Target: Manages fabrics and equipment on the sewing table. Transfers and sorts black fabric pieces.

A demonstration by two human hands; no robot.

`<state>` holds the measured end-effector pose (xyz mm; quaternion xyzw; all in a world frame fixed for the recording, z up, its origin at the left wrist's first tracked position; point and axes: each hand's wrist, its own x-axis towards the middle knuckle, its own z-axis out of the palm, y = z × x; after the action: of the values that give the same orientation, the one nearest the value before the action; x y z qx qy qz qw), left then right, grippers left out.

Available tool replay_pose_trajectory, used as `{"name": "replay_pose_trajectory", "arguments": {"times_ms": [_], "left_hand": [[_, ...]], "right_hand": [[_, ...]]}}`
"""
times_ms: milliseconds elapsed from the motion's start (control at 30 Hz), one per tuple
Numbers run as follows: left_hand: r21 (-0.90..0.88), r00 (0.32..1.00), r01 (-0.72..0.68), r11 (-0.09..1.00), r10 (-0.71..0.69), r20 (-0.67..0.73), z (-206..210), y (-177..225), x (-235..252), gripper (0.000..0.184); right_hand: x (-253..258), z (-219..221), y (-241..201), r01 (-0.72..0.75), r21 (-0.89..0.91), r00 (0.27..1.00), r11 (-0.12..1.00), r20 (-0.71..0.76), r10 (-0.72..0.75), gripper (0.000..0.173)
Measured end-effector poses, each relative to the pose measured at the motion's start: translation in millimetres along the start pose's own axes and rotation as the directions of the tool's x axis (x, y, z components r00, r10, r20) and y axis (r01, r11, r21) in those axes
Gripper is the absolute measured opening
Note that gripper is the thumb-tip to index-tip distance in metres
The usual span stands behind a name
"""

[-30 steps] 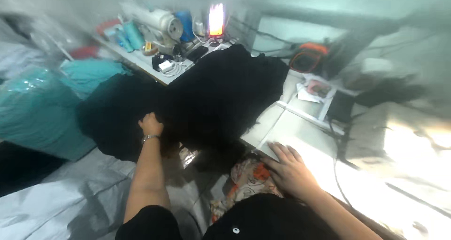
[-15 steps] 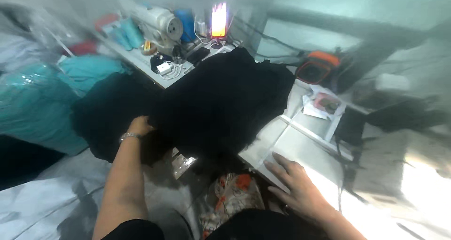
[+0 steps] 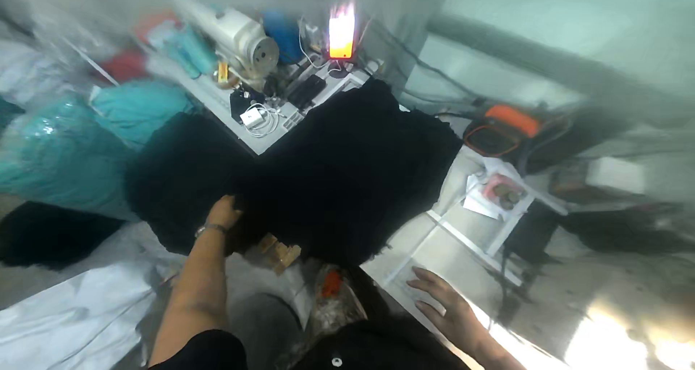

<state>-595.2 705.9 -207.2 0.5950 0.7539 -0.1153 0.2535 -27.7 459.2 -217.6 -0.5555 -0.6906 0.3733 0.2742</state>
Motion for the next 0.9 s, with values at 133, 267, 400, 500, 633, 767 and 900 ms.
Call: {"name": "replay_pose_trajectory", "arguments": {"times_ms": [133,267,400,500,633,767,900], "left_hand": [[0.061,0.996,0.035,0.997,-0.030,-0.087,17,11,-5,0.074],[0.120,0.996,0.043,0.992,-0.033,-0.080,13,13,0,0.090],[0.111,0.999,-0.032,0.993,0.033,-0.007,-4,-5,13,0.070],[0.040,0.998,-0.058,0.998,0.057,0.031,-15,-20,18,0.061],[-0.253,0.996,-0.008,0.967,-0.016,-0.093,-27,-49,10,0.060],[-0.615,0.928,-0.081,0.784,-0.165,-0.333,-50,-77,-16,0.048],[-0.760,0.807,-0.206,0.616,-0.333,-0.489,-74,-95,-48,0.043]], "right_hand": [[20,-15,-40,-0.265,-0.060,0.953,0.962,0.138,0.271,0.032],[65,-12,-103,-0.324,-0.221,0.903,0.920,0.218,0.371,0.032],[114,7,-148,-0.166,-0.243,0.923,0.956,0.302,0.237,0.032],[157,19,-176,-0.046,-0.254,0.899,0.966,0.412,0.151,0.031],[226,39,-202,0.147,-0.246,0.849,0.958,0.528,0.005,0.028],[307,70,-238,0.141,-0.156,0.796,0.978,0.606,-0.018,0.030],[376,128,-264,0.069,0.021,0.844,0.997,0.532,-0.070,0.027]]}}
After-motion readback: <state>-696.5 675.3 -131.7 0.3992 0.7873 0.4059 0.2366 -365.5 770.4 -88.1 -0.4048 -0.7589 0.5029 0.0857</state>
